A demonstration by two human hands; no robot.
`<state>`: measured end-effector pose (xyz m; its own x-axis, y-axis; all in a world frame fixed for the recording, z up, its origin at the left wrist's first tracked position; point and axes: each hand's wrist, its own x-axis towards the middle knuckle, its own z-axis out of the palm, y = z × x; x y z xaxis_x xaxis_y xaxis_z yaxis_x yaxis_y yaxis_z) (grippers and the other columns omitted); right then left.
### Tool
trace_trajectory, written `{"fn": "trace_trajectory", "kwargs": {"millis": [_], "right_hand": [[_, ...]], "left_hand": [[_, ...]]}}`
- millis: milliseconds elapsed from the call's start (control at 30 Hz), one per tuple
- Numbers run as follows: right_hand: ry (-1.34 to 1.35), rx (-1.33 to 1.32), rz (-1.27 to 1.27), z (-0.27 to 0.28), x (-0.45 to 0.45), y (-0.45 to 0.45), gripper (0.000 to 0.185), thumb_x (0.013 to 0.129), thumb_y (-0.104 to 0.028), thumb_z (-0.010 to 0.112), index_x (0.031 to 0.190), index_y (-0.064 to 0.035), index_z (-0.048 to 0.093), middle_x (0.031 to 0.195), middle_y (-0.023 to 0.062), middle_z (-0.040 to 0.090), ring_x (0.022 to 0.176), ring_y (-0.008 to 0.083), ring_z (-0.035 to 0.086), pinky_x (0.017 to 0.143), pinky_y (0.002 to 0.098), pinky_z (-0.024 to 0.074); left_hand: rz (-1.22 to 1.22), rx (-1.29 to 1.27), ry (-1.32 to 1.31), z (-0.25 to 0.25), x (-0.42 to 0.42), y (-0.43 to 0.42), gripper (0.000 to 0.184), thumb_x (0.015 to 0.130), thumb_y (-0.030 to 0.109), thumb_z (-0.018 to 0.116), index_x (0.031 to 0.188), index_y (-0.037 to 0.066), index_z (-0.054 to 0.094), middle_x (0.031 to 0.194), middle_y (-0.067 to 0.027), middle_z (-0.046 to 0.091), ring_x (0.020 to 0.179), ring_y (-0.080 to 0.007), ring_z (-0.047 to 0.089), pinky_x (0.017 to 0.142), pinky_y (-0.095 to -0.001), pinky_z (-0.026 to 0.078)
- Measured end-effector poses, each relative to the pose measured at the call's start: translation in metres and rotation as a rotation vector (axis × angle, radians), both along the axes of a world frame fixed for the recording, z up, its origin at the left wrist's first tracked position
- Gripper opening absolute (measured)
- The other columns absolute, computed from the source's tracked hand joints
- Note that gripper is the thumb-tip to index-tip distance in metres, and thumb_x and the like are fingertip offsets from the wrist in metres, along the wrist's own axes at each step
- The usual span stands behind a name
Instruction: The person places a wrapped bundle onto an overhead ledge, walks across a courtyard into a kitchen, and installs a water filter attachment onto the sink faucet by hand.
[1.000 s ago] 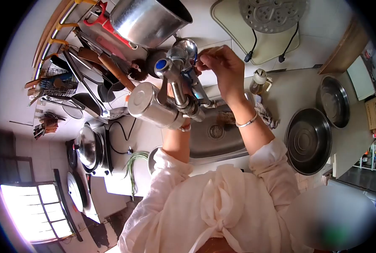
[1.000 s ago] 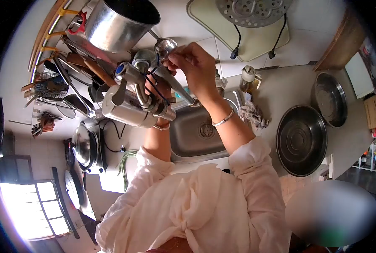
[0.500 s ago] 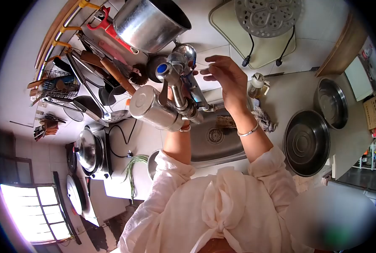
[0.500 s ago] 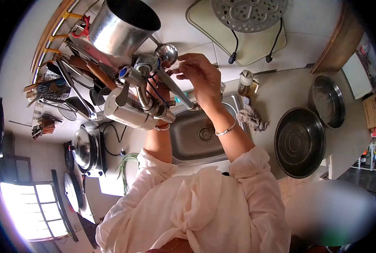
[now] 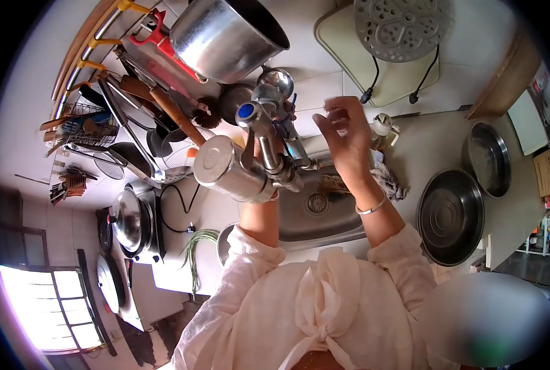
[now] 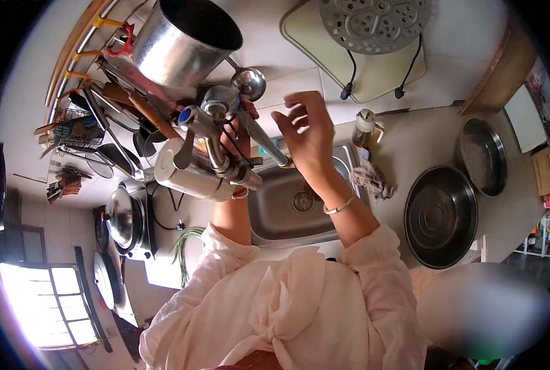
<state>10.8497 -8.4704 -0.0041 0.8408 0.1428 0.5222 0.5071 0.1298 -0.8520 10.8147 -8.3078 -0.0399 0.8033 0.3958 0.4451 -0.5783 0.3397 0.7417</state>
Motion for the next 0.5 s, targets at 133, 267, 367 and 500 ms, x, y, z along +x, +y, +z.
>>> {"fn": "trace_trajectory", "kwargs": {"millis": [133,267,367,500], "right_hand": [[-0.513,-0.135,-0.211,0.008,-0.01,-0.013,0.033,0.074,0.007,0.071,0.103,-0.0021,0.059,0.093,0.0116,0.057,0.074,0.0206,0.06,0.059,0.0298,0.048],[-0.356,0.057,-0.164,0.016,-0.006,-0.014,0.041,0.073,0.007,0.071,0.111,-0.0023,0.056,0.11,0.0132,0.054,0.086,0.023,0.057,0.069,0.0286,0.0467],[-0.384,0.036,-0.311,0.016,0.002,-0.026,0.036,0.078,0.003,0.069,0.111,-0.0027,0.055,0.111,0.0121,0.055,0.098,0.025,0.053,0.083,0.0345,0.0431],[0.197,0.338,0.138,-0.027,-0.019,-0.02,0.02,0.085,-0.002,0.064,0.106,-0.001,0.061,0.093,0.0039,0.062,0.082,0.0111,0.054,0.072,0.0259,0.0431]], "left_hand": [[-0.095,-0.003,-0.16,-0.014,0.015,0.014,0.054,0.084,0.041,0.066,0.113,-0.003,0.056,0.108,-0.0186,0.061,0.098,-0.0296,0.06,0.081,-0.0403,0.051],[-0.031,-0.051,-0.036,-0.019,0.009,0.011,0.062,0.082,0.046,0.068,0.117,-0.003,0.055,0.111,-0.0188,0.061,0.097,-0.0298,0.061,0.082,-0.0391,0.051],[-0.165,-0.017,-0.089,-0.033,0.014,0.026,0.065,0.08,0.046,0.071,0.121,-0.003,0.054,0.113,-0.0181,0.061,0.098,-0.0279,0.062,0.082,-0.037,0.052],[-0.205,-0.031,-0.052,-0.025,0.008,0.023,0.065,0.079,0.043,0.074,0.122,-0.002,0.054,0.115,-0.0156,0.061,0.1,-0.0236,0.062,0.082,-0.0333,0.051]]}}
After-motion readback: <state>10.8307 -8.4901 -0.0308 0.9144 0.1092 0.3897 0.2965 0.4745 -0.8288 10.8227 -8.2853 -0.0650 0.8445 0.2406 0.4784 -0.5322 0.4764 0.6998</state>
